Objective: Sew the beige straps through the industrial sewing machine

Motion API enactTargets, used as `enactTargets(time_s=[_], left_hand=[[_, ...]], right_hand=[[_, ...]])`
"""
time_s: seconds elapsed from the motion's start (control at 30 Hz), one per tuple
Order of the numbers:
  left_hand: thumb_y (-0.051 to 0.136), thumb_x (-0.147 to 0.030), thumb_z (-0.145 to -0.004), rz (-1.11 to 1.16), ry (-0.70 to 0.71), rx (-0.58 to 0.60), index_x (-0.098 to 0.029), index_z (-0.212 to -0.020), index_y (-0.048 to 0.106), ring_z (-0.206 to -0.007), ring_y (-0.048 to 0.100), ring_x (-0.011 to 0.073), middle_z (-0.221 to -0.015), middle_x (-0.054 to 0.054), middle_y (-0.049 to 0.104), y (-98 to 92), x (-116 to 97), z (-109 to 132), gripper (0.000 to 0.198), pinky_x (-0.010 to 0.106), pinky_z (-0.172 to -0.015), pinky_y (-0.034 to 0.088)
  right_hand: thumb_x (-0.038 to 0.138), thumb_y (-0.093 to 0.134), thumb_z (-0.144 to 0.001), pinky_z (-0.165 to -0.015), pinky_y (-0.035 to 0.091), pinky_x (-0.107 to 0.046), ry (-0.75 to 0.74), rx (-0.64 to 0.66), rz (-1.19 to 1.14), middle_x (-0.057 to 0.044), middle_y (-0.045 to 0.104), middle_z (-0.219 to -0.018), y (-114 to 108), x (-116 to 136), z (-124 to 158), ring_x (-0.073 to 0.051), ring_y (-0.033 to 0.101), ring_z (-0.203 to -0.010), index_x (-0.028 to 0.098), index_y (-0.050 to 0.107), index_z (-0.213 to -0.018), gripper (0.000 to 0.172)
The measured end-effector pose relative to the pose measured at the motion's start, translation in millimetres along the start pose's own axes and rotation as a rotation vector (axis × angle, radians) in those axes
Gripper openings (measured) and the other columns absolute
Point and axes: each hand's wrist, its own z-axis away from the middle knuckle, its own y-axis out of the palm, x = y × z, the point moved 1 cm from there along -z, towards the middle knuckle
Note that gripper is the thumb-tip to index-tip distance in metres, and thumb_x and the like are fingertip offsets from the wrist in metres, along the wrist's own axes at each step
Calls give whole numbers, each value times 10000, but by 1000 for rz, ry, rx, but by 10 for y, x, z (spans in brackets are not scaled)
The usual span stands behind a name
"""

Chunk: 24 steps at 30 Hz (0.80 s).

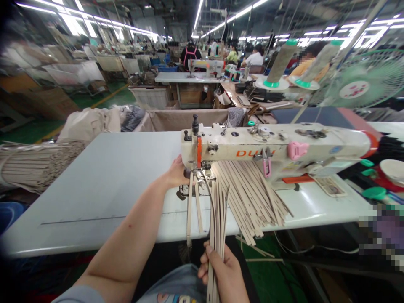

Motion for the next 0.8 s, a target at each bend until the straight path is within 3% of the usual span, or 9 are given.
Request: enactTargets(time_s=[0.27, 0.5, 0.8], left_hand=[[1049, -467, -648, -2, 5, 52, -274, -1619, 669, -1755, 311, 549, -1714, 163, 609, -65, -35, 19, 1061, 727, -1433, 334], [1029, -456, -645, 4, -10, 68, -282, -1645, 651, -1780, 287, 527, -1751, 152, 582, -63, -34, 16, 1083, 720, -1458, 303], [1038, -448, -632, 9, -4, 58, -293, -1634, 661, -1774, 297, 527, -1741, 149, 584, -63, -33, 29, 1082, 716, -1458, 309]], right_hand=[[695, 1141, -585, -520, 537, -271, 46, 11, -82, -32, 804, -669, 42, 198, 153, -195, 744, -556, 166, 918, -942, 677], [659, 1101, -685, -520, 491, -259, 38, 70, -82, -3, 751, -634, 44, 357, 225, -178, 710, -530, 162, 913, -1041, 640], [663, 1129, -631, -514, 530, -279, 34, 25, -88, -14, 776, -689, 17, 335, 222, -173, 675, -534, 180, 895, -1096, 710]])
